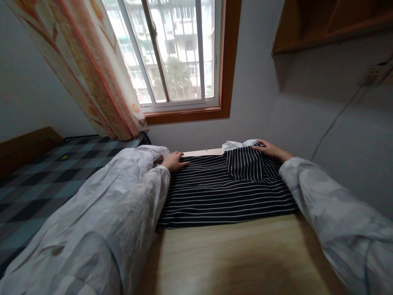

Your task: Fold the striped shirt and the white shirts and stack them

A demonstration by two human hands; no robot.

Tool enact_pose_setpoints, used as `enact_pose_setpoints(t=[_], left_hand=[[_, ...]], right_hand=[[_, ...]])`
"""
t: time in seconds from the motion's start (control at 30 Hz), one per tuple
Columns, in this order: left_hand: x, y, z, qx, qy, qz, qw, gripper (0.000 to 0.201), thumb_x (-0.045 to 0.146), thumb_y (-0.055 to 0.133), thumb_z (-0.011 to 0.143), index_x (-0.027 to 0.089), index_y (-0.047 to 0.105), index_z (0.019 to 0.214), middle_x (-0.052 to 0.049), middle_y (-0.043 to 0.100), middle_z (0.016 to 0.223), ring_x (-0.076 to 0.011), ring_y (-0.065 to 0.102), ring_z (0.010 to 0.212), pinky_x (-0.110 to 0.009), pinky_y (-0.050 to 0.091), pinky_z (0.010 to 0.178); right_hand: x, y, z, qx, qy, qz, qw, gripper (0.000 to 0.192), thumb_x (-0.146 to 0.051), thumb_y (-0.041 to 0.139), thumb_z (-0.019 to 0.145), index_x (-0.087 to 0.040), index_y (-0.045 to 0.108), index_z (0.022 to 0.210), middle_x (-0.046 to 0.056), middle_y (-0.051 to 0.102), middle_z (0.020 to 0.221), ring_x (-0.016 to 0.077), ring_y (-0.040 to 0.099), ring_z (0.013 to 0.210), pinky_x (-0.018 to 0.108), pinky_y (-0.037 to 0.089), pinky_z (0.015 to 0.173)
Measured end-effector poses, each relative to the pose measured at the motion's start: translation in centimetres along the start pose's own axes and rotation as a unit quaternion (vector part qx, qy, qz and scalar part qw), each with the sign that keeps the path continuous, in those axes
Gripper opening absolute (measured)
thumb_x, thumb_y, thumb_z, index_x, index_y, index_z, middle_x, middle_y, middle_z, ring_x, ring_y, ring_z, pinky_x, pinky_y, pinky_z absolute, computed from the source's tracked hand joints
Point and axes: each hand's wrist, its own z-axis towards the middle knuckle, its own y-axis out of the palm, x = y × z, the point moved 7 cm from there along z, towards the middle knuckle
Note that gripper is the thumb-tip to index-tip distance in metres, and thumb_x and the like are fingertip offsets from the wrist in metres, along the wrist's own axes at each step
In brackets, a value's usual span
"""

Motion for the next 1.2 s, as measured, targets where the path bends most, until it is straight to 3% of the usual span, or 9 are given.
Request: enact_pose_setpoints(t=[0.13,0.3,0.4,0.5,0.63,0.77,0.9,1.1,1.2], left_hand=[[-0.4,0.0,0.6,-0.002,-0.035,-0.091,0.995,0.048,0.057,0.076,0.083,0.019,0.077,0.112,-0.013,0.082,0.112,-0.0301,0.075,0.107,-0.037,0.058,0.095],[-0.2,0.0,0.8,-0.007,-0.039,-0.151,0.988,0.023,0.043,0.073,0.078,0.023,0.064,0.081,-0.003,0.071,0.078,-0.0235,0.067,0.081,-0.032,0.051,0.072],[0.0,-1.4,0.1,0.029,-0.016,-0.145,0.989,0.019,0.041,0.067,0.083,0.024,0.059,0.082,-0.001,0.066,0.076,-0.0214,0.062,0.078,-0.031,0.048,0.073],[0.7,-3.6,-1.8,0.072,0.049,-0.085,0.993,0.017,0.041,0.063,0.09,0.024,0.061,0.091,-0.001,0.068,0.081,-0.0219,0.062,0.079,-0.032,0.047,0.077],[1.3,-5.1,-5.3,0.057,0.115,0.04,0.991,0.014,0.037,0.066,0.092,0.025,0.067,0.099,-0.006,0.074,0.092,-0.0261,0.068,0.089,-0.035,0.048,0.083],[2.0,-4.9,-8.6,0.034,0.175,0.096,0.979,0.016,0.039,0.067,0.095,0.025,0.071,0.102,-0.008,0.076,0.092,-0.0288,0.071,0.093,-0.038,0.05,0.088],[3.2,-4.0,-11.1,-0.003,0.236,0.125,0.964,0.017,0.04,0.064,0.101,0.026,0.074,0.099,-0.008,0.077,0.092,-0.0278,0.07,0.093,-0.041,0.051,0.093],[3.2,-4.3,-12.8,0.028,0.247,0.125,0.961,0.028,0.04,0.058,0.107,0.024,0.072,0.089,-0.007,0.075,0.087,-0.0262,0.069,0.089,-0.039,0.052,0.092],[3.6,-3.6,-13.7,0.03,0.295,0.119,0.948,0.028,0.038,0.06,0.108,0.023,0.069,0.085,-0.005,0.075,0.084,-0.0219,0.068,0.082,-0.036,0.05,0.089]], right_hand=[[0.4,-0.4,0.3,0.008,0.032,0.008,0.999,0.038,-0.052,0.08,0.086,-0.023,0.078,0.111,0.014,0.082,0.129,0.0378,0.073,0.13,0.063,0.049,0.125],[-0.5,-1.0,-0.1,-0.01,0.01,0.014,1.0,0.021,-0.032,0.082,0.073,-0.022,0.078,0.091,0.008,0.083,0.098,0.0355,0.077,0.106,0.057,0.059,0.111],[-1.4,-2.8,-1.0,0.049,0.0,0.013,0.999,0.015,-0.032,0.076,0.076,-0.022,0.074,0.087,0.007,0.08,0.088,0.0315,0.075,0.097,0.051,0.062,0.103],[-3.0,-4.8,-3.6,0.105,-0.074,-0.003,0.992,0.017,-0.036,0.072,0.081,-0.024,0.072,0.094,0.007,0.082,0.099,0.031,0.075,0.102,0.049,0.06,0.105],[-4.4,-5.8,-9.4,0.094,-0.166,-0.061,0.98,0.016,-0.034,0.071,0.078,-0.028,0.068,0.093,0.009,0.081,0.116,0.0352,0.073,0.119,0.053,0.055,0.117],[-3.8,-5.2,-14.2,0.031,-0.153,-0.133,0.979,0.029,-0.034,0.072,0.077,-0.031,0.075,0.106,0.011,0.08,0.118,0.0388,0.072,0.119,0.057,0.058,0.113],[-4.4,-4.1,-16.5,-0.027,-0.197,-0.156,0.968,0.033,-0.035,0.07,0.08,-0.031,0.08,0.111,0.011,0.08,0.118,0.0406,0.072,0.121,0.06,0.057,0.114],[-3.9,-5.8,-16.5,0.083,-0.167,-0.156,0.97,0.034,-0.035,0.064,0.089,-0.031,0.081,0.118,0.011,0.081,0.12,0.0395,0.073,0.12,0.057,0.059,0.111],[-3.5,-6.0,-16.9,0.101,-0.24,-0.186,0.947,0.033,-0.03,0.063,0.092,-0.031,0.082,0.119,0.01,0.082,0.12,0.0382,0.073,0.119,0.057,0.061,0.107]])
